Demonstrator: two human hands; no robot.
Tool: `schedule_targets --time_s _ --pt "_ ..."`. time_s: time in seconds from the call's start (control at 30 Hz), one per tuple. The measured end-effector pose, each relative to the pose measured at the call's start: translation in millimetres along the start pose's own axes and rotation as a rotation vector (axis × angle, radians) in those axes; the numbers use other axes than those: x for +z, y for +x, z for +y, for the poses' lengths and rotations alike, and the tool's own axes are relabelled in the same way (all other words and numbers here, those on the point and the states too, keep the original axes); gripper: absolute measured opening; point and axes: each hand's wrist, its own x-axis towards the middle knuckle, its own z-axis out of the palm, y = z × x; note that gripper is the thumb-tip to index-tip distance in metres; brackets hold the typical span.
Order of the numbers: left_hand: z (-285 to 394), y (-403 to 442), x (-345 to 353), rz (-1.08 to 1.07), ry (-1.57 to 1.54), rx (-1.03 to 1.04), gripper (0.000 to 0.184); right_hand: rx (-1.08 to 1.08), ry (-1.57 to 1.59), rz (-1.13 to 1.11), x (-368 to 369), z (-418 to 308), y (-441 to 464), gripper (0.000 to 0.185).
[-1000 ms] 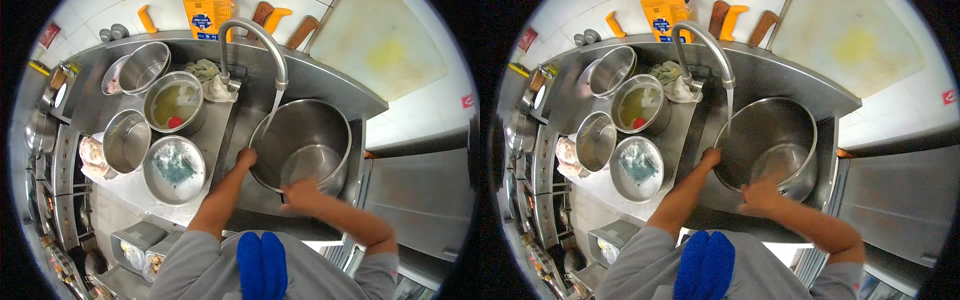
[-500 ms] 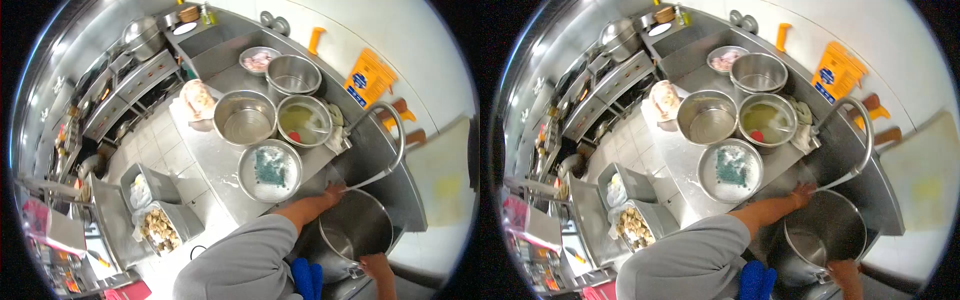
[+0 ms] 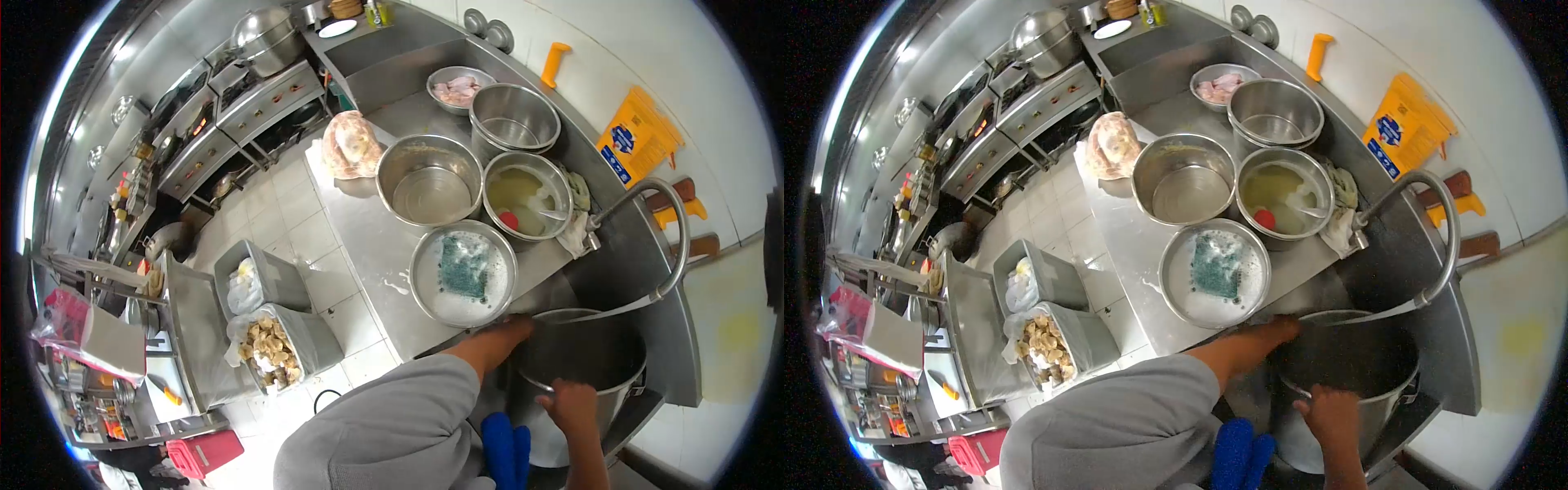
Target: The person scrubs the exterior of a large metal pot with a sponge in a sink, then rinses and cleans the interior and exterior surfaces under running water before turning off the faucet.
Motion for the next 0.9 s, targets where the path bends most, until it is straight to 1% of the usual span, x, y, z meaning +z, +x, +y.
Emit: schedule_targets --time_s 0.03,0.1,0.13,0.17,0.2,0.27,0.3,0.33,0.37,0.4,0.43,0.47,0.5,0.53,0.57,0.63,0.67,0.7,0.73,0.8,0.83,0.9 --pt "-7.8 16.7 13.9 -0.031 -0.008 0.034 0.037 0.018 -0.039 -0.016 2.7 1.0 2.0 0.034" --pt "-11.8 22.0 23.3 -0.053 -0.031 0.087 0.038 0.031 -0.084 -0.036 4.1 5.2 1.4 0.033" --pt "-15.2 24.2 29.1 -0.002 -0.107 0.155 0.038 -0.026 -0.082 -0.083 1.9 8.6 -2.7 0.032" --pt "-16.0 1.3 12.9 0.045 -0.178 0.228 0.039 -0.08 -0.08 -0.128 -1.5 13.4 -6.7 0.032" --pt "-12.8 2.8 10.6 -0.032 -0.047 0.288 0.042 -0.073 -0.083 -0.135 -6.3 18.3 -13.1 0.032" --pt "-2.8 -1.6 20.7 0.408 -0.003 0.346 0.045 -0.107 -0.024 -0.262 -11.2 30.9 -36.2 0.03" --pt "0.6 1.8 25.9 0.147 -0.408 0.277 0.047 -0.161 -0.032 -0.197 1.5 53.2 -52.3 0.027" --pt "5.0 -5.2 19.9 -0.06 -0.792 0.12 0.052 -0.194 -0.034 -0.14 17.1 73.5 -74.5 0.024" --pt "2.0 6.7 22.4 -0.055 -0.438 0.256 0.046 -0.066 -0.176 -0.28 5.0 74.8 -75.2 0.017" --pt "-0.5 19.5 24.8 -0.005 -0.092 0.39 0.042 0.09 -0.074 -0.383 -15.7 86.1 -77.6 0.014" --pt "6.9 4.0 9.6 0.018 -0.188 0.338 0.041 -0.002 -0.182 -0.229 -15.0 104.8 -86.1 0.016" --pt "15.5 -16.8 -9.7 0.044 -0.288 0.289 0.04 0.139 -0.201 -0.338 -28.7 107.0 -83.1 0.016" --pt "24.2 -38.5 -28.8 0.075 -0.388 0.244 0.039 0.015 -0.261 0.019 -31.1 109.6 -91.1 0.018" --pt "18.2 -16.6 -9.1 0.226 -0.204 0.28 0.042 0.117 -0.241 -0.127 -46.2 95.2 -86.0 0.026" --pt "19.3 -23.1 -15.4 0.116 -0.263 0.209 0.043 0.194 -0.209 -0.439 -60.9 70.3 -67.5 0.033" --pt "21.3 -38.1 -31.0 0.013 -0.308 0.147 0.045 0.2 -0.035 -0.683 -23.5 25.1 -38.8 0.036" --pt "24.1 -40.4 -36.3 0.006 -0.152 0.148 0.043 0.12 -0.069 -0.732 -3.9 5.6 -26.5 0.034" --pt "22.7 -42.1 -38.5 -0.002 0.003 0.137 0.042 0.126 -0.005 -0.61 16.9 -7.1 -30.4 0.031" --pt "16.9 -44.1 -36.1 -0.01 0.01 0.137 0.042 0.124 0.065 -0.498 35.1 -20.2 -35.6 0.029" --pt "11.6 -44.9 -34.5 0.012 0.002 0.214 0.045 0.164 0.089 -0.48 58.7 -27.0 -41.3 0.026" --pt "12.2 -45.6 -32.5 0.009 -0.003 0.21 0.045 0.197 0.109 -0.462 66.2 -26.2 -45.8 0.023" --pt "14.0 -56.6 -32.2 -0.003 -0.012 0.159 0.052 0.157 0.108 -0.473 58.1 -22.6 -49.7 0.019"
